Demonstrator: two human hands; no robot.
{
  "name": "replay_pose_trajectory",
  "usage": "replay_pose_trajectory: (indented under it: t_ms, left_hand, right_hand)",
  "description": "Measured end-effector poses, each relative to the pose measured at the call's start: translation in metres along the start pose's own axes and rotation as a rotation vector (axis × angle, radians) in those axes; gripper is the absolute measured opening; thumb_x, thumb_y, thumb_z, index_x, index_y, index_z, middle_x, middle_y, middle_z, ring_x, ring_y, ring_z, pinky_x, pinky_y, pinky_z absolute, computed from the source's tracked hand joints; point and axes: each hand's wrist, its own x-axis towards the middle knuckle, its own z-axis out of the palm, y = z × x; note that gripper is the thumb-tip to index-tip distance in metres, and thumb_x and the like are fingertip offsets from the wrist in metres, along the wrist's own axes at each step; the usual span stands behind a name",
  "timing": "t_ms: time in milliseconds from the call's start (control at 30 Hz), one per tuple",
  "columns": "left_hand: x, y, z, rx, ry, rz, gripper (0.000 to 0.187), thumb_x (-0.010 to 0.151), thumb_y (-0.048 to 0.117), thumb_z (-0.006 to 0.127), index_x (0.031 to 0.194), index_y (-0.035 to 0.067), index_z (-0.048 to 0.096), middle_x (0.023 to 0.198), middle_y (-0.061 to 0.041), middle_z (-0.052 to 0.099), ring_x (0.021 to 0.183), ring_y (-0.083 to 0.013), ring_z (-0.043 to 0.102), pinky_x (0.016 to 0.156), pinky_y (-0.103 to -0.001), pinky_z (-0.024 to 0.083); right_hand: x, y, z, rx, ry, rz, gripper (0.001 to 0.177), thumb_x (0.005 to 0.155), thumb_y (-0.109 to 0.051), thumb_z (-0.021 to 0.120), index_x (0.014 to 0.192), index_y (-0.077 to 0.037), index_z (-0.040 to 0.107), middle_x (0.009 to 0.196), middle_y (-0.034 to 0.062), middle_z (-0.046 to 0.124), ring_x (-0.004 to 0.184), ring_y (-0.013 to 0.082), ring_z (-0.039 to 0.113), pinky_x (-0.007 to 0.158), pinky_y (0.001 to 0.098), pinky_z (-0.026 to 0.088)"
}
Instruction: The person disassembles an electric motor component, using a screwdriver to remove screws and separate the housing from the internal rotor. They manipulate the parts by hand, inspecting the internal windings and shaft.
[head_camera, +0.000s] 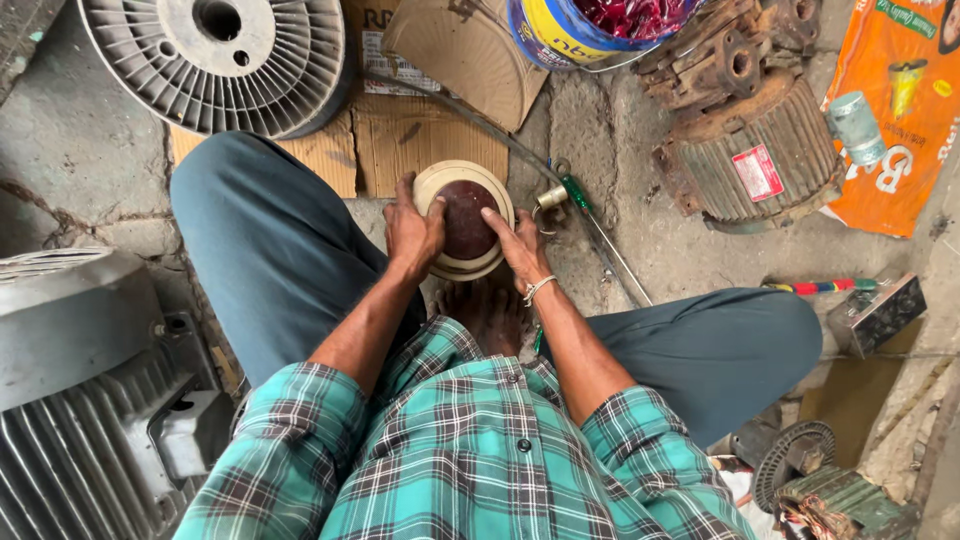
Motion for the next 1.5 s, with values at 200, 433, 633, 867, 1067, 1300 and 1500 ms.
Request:
replay_pose_trajectory:
  t_ms: [200, 433, 633, 867, 1067, 1300, 1500]
  left_hand:
    - [-0.031, 0.045, -0.031, -0.099, 0.043, 0.377, 0.069, 0.094, 0.034, 0.076, 0.150, 0.009, 0.043, 0.141, -0.026, 0.055, 0.132, -0.0417, 0.055, 0.111, -0.050, 0.046]
    - [-0.049, 0.045, -0.029, -0.115, -0.012, 0.411, 0.069, 0.094, 0.037, 0.075, 0.151, 0.014, 0.043, 0.144, -0.024, 0.056, 0.136, -0.0409, 0.055, 0.112, -0.051, 0.047]
    - [0.015, -0.035, 0.018, 0.195, -0.061, -0.012, 0.088, 0.079, 0.035, 0.081, 0.154, 0.022, 0.038, 0.139, -0.031, 0.053, 0.129, -0.0493, 0.052, 0.111, -0.055, 0.044]
    - [0.017, -0.038, 0.010, 0.147, -0.079, 0.231, 0.075, 0.082, 0.030, 0.081, 0.148, 0.018, 0.047, 0.140, -0.028, 0.057, 0.129, -0.0482, 0.053, 0.110, -0.053, 0.043]
    - [-0.026, 0.061, -0.030, 0.082, -0.045, 0.466, 0.069, 0.086, 0.034, 0.083, 0.145, 0.019, 0.052, 0.135, -0.021, 0.063, 0.123, -0.0436, 0.055, 0.106, -0.051, 0.045]
    - [-0.036, 0.073, -0.031, 0.195, -0.069, 0.416, 0.077, 0.087, 0.041, 0.081, 0.152, 0.023, 0.043, 0.131, -0.024, 0.058, 0.118, -0.0433, 0.054, 0.105, -0.053, 0.041]
    - [0.018, -0.024, 0.014, 0.123, -0.086, 0.214, 0.104, 0.079, 0.055, 0.086, 0.157, 0.018, 0.029, 0.141, -0.036, 0.049, 0.132, -0.0536, 0.045, 0.110, -0.057, 0.039]
  right_hand:
    - [-0.040, -0.068, -0.002, -0.197, 0.175, -0.266, 0.082, 0.081, -0.056, 0.079, 0.134, 0.003, 0.055, 0.120, 0.0197, 0.070, 0.107, 0.0270, 0.070, 0.093, 0.0367, 0.058]
    - [-0.074, -0.090, -0.025, -0.200, 0.142, -0.397, 0.088, 0.086, -0.063, 0.073, 0.141, 0.001, 0.051, 0.128, 0.0203, 0.069, 0.114, 0.0273, 0.071, 0.097, 0.0370, 0.059]
    - [-0.022, -0.017, -0.012, -0.487, 0.053, -0.248, 0.099, 0.080, -0.060, 0.081, 0.147, 0.001, 0.041, 0.137, 0.0252, 0.061, 0.126, 0.0362, 0.061, 0.103, 0.0431, 0.050]
    - [-0.026, 0.003, -0.008, -0.358, 0.033, -0.338, 0.093, 0.082, -0.054, 0.080, 0.148, -0.001, 0.040, 0.138, 0.0220, 0.061, 0.127, 0.0315, 0.060, 0.105, 0.0408, 0.050]
    - [-0.062, -0.072, -0.019, -0.218, 0.121, -0.515, 0.079, 0.091, -0.048, 0.080, 0.146, -0.001, 0.048, 0.136, 0.0206, 0.066, 0.123, 0.0295, 0.067, 0.105, 0.0398, 0.056]
    - [-0.080, -0.086, -0.033, -0.156, 0.113, -0.467, 0.088, 0.089, -0.055, 0.074, 0.150, -0.003, 0.038, 0.136, 0.0182, 0.062, 0.121, 0.0266, 0.068, 0.100, 0.0377, 0.060]
    - [-0.023, 0.001, -0.004, -0.245, -0.019, -0.307, 0.089, 0.083, -0.055, 0.080, 0.146, -0.004, 0.043, 0.136, 0.0177, 0.064, 0.125, 0.0270, 0.063, 0.105, 0.0394, 0.050]
